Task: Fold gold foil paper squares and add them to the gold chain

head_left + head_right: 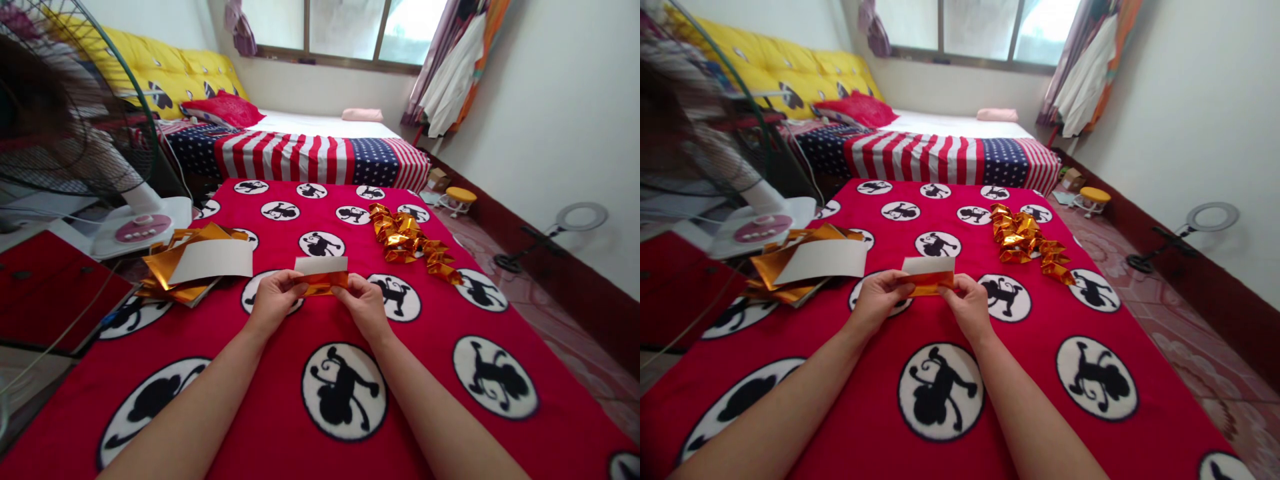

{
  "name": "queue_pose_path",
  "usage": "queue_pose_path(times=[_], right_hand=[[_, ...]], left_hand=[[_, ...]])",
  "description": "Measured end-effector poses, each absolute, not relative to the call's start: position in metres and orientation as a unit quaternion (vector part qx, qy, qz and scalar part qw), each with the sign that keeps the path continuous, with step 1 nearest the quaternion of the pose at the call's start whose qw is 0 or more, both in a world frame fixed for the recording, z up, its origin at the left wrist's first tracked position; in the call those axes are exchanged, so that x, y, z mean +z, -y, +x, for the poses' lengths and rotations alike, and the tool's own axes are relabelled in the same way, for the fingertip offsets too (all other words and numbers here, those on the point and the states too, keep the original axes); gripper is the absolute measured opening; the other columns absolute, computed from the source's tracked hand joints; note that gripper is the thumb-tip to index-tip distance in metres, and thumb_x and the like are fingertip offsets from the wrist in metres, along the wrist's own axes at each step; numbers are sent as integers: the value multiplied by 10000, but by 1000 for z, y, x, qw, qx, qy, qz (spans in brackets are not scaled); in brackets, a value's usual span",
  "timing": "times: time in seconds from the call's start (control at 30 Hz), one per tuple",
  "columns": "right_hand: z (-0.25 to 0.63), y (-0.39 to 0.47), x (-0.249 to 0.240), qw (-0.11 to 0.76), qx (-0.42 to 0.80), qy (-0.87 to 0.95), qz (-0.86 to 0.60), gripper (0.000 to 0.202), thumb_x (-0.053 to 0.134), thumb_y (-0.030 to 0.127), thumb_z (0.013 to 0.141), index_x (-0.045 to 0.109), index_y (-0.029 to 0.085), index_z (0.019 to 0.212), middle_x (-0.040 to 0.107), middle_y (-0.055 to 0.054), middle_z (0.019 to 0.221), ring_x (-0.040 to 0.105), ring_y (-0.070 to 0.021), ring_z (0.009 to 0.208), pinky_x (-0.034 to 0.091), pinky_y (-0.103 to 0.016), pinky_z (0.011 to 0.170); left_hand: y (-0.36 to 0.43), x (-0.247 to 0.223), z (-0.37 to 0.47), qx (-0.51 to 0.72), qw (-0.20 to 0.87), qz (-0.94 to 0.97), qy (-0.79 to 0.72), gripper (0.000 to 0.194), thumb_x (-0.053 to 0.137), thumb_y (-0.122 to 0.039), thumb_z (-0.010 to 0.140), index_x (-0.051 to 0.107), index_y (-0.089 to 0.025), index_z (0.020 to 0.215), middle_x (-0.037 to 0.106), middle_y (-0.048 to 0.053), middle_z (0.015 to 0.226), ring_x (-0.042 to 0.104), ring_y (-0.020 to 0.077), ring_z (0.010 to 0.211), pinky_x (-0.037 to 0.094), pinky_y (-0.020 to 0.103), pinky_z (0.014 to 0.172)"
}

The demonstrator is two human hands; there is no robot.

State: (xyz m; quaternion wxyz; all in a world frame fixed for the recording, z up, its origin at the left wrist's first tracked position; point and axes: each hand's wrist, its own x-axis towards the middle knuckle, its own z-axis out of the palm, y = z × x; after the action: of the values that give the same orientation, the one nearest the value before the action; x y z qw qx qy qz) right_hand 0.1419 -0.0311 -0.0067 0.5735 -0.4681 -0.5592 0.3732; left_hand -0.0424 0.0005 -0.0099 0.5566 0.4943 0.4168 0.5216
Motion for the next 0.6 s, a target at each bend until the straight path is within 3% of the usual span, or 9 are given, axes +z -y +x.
queue_pose_path(times=[0.1, 0.17, 0.23, 0.3, 0.47, 0.6], right_hand=[[140, 31, -8, 579, 431, 519, -459, 180, 727, 370, 760, 663, 205, 793, 680, -24, 805, 623, -186, 740, 515, -300, 696], [140, 30, -9, 591, 452, 494, -450, 180, 713, 359, 770, 652, 207, 844, 684, -20, 814, 637, -183, 734, 528, -309, 709], [139, 29, -10, 604, 447, 476, -457, 209, 716, 339, 760, 614, 215, 894, 665, 1, 762, 630, -169, 680, 525, -296, 664], [139, 28, -12, 603, 424, 472, -484, 292, 722, 312, 742, 566, 228, 974, 620, 38, 671, 594, -151, 591, 494, -269, 579], [140, 26, -17, 553, 324, 528, -557, 377, 694, 253, 743, 535, 211, 1082, 532, 72, 586, 519, -138, 528, 421, -256, 525], [139, 25, -18, 541, 307, 534, -572, 431, 693, 248, 741, 528, 198, 1135, 565, 57, 627, 535, -142, 560, 433, -261, 558]], left_hand=[[-1, -11, -42, 523, 552, 511, -401, 325, 837, -299, 608, 705, -158, 868, 728, 37, 766, 662, 165, 692, 510, 253, 678], [0, -9, -42, 509, 543, 528, -409, 447, 820, -288, 629, 679, -181, 1039, 723, 24, 773, 668, 170, 706, 504, 251, 681], [2, -7, -42, 496, 515, 545, -437, 596, 795, -298, 659, 606, -205, 1216, 697, -5, 717, 651, 165, 664, 478, 239, 639], [4, -4, -42, 483, 460, 577, -472, 620, 753, -321, 711, 563, -215, 1291, 662, -26, 659, 619, 156, 619, 451, 235, 621], [8, -2, -44, 433, 285, 656, -548, 431, 735, -316, 728, 679, -247, 1150, 627, -22, 608, 569, 165, 590, 387, 250, 605], [5, -8, -45, 457, 323, 634, -533, 488, 785, -279, 660, 686, -251, 1137, 660, -12, 671, 568, 155, 585, 381, 241, 588]])
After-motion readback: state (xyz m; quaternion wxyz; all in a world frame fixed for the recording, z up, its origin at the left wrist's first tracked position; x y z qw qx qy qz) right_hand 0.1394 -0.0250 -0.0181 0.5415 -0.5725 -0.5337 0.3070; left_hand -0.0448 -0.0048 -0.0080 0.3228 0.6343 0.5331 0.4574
